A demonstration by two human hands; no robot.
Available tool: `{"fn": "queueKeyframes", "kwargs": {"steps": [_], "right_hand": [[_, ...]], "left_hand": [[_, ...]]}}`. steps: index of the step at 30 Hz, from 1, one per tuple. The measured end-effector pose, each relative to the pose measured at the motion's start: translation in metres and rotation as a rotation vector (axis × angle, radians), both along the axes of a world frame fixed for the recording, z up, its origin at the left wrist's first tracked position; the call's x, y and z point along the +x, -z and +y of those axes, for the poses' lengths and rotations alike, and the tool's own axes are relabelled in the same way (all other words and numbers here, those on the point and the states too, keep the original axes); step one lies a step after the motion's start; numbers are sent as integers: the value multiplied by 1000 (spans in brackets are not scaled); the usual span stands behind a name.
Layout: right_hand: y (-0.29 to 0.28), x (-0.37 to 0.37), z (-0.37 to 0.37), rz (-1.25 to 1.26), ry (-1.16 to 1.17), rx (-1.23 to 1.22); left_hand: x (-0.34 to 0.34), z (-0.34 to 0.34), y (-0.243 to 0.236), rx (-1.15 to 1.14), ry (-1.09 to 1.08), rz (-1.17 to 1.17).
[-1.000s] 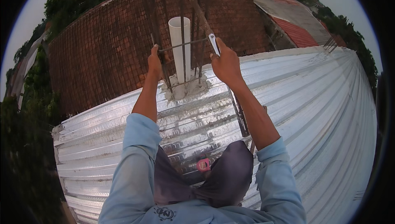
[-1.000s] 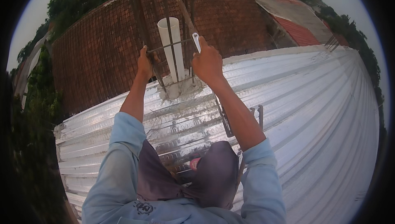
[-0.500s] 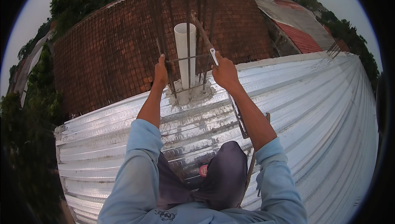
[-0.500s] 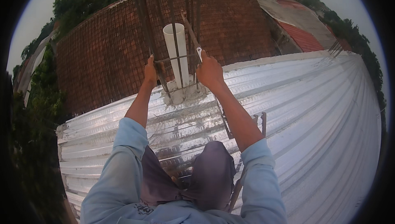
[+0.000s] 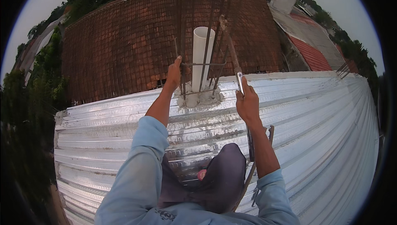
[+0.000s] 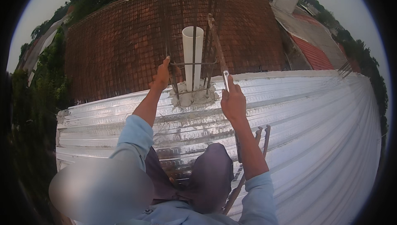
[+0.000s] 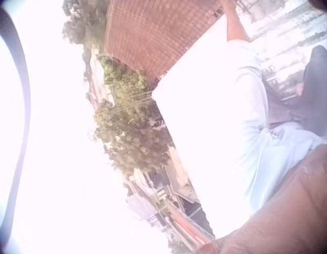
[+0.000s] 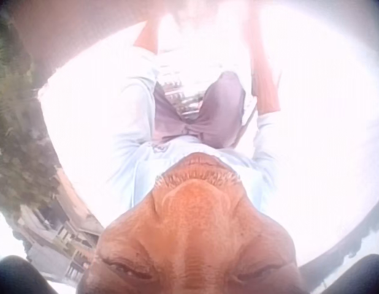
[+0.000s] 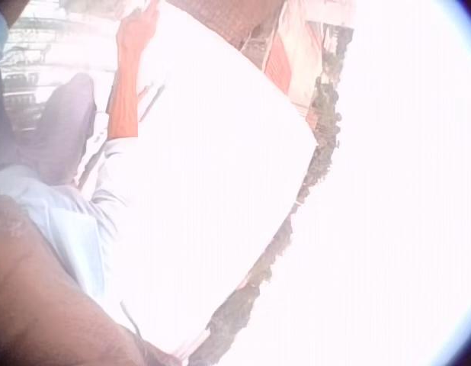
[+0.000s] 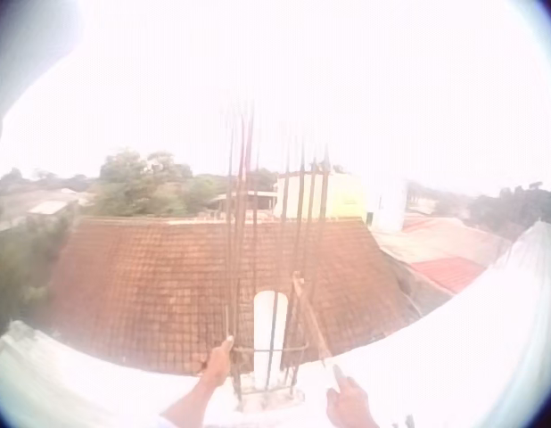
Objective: The person secures a metal frame to vertical rebar on a corrugated metal roof using a hammer and wire. They walk across the roof to reposition the frame and continue fastening it in place.
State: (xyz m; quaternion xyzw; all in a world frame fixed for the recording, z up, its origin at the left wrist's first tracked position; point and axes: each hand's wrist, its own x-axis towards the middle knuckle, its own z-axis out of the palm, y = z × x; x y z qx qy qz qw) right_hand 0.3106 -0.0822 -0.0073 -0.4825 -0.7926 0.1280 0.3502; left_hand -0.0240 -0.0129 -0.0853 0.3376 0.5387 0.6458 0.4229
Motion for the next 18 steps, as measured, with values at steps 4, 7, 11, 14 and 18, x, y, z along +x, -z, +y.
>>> {"fn": "queueKeyframes", "kwargs": {"steps": [4,7,11,14,18], "right_hand": [[11,12,-65,121,-55,162],[8,-7,-81,148,-155,204],[9,-48,-80,121,-169,66],[17,-59,-69,33,-138,-1],[5,-82,-43,-8,-159,-37]], "left_hand": [[-8,7,10,3,56,-54],[-7,6,17,24,44,-98],[-1,2,12,25,-17,-38],[16,-13,-9,29,-24,23],[17,-16,-11,66,-133,-33]]}}
